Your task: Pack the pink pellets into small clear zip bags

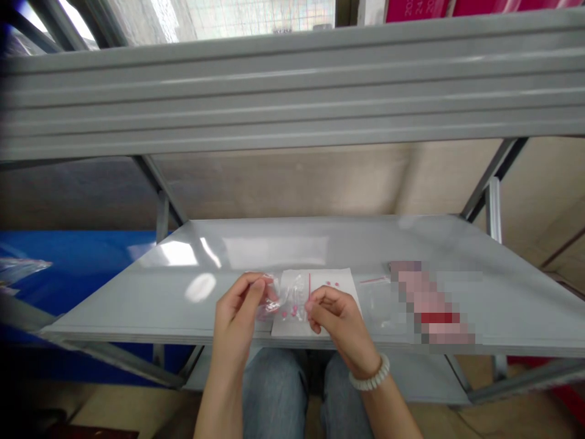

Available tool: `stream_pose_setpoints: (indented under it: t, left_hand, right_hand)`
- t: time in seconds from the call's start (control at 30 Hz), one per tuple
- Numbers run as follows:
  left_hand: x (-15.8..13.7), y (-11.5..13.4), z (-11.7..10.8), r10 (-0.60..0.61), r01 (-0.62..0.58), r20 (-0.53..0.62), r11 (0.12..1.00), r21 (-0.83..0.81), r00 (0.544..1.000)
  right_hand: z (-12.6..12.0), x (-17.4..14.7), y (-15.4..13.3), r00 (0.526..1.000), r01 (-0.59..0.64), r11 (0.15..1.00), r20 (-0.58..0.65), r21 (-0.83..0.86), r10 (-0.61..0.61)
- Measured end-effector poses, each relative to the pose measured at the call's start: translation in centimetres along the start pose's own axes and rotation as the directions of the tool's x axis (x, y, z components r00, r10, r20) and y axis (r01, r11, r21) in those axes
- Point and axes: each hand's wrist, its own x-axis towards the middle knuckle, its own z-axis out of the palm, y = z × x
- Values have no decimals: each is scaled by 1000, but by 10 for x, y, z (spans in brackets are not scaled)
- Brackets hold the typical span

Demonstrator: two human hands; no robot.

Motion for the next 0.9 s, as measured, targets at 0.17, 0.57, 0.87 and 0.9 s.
stream_pose_setpoints:
  t: [0.17, 0.57, 0.87, 0.9]
  left_hand:
    - [-3, 0, 3, 73, -55, -113, 986, 157, 991]
    - [-25, 30, 10, 142, -202, 303, 963, 178, 942]
    - [-21, 21, 10, -171, 143, 577, 985, 93, 798]
    - [-22, 23, 10, -190, 179, 602, 981, 79, 776]
  right_hand:
    - [-5, -3, 0, 999, -41, 997, 20, 70, 40]
    - [12, -15, -8, 989, -82, 991, 128, 102, 69]
    - [13, -21, -9, 957, -118, 993, 265, -17, 119]
    - [12, -21, -10, 950, -126, 992, 287, -7, 123]
